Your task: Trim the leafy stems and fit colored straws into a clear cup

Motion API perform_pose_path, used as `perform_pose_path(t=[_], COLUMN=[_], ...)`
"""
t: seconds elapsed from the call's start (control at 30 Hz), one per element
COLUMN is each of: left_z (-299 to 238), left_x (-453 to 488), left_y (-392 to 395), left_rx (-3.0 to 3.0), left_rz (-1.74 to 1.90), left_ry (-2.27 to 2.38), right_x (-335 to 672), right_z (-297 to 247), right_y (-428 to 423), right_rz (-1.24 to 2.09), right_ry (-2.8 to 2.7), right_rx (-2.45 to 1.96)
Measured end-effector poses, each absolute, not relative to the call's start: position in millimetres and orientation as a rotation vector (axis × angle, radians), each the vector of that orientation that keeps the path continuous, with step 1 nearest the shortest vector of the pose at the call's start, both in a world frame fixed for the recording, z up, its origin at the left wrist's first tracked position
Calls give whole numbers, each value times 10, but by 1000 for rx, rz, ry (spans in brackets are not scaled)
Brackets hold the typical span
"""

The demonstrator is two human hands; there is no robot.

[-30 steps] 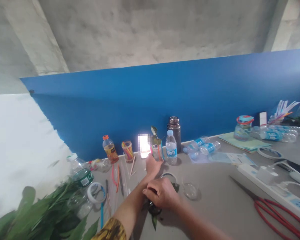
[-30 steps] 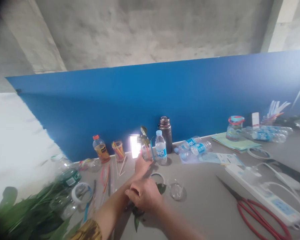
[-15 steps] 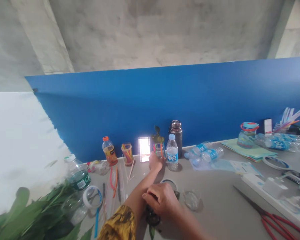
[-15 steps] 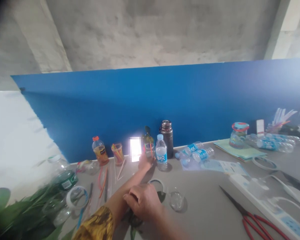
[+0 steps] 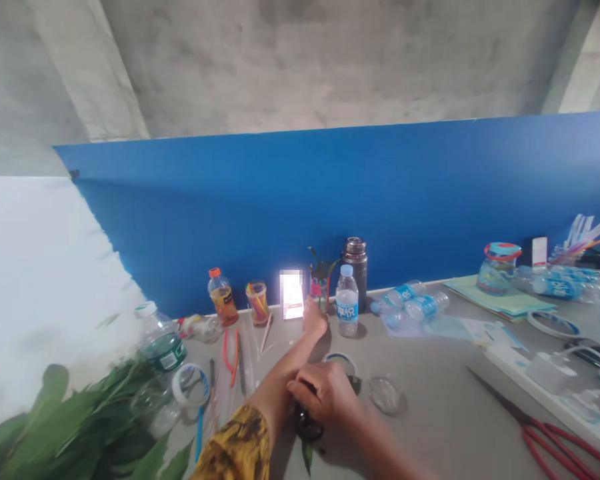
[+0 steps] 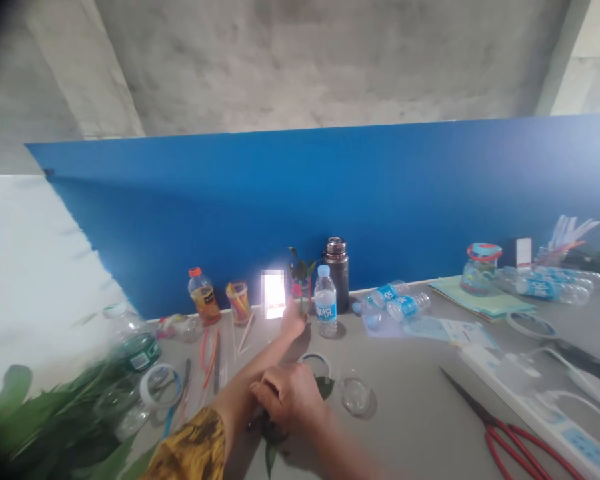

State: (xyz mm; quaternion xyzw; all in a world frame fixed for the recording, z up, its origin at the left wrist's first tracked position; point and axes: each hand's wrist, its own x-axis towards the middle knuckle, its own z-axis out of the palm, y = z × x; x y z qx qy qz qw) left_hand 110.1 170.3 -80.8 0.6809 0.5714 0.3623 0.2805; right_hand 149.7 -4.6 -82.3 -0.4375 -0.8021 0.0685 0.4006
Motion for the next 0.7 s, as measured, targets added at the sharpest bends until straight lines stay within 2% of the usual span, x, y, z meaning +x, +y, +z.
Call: perform_pose_path(t=[0.47,0.7], left_z=[-731,-731], left_x=[1205,1224], left_y=[1774,1670], left_rx=[1747,1815], left_rz=[1151,1071], left_ry=[1625,1632], right_x=[1525,1511], right_z=[-842,-782], right_y=[14,-43], right_rz=[166,192], right_ry=[-2074,-2052], right_rx=[-1164,-1177])
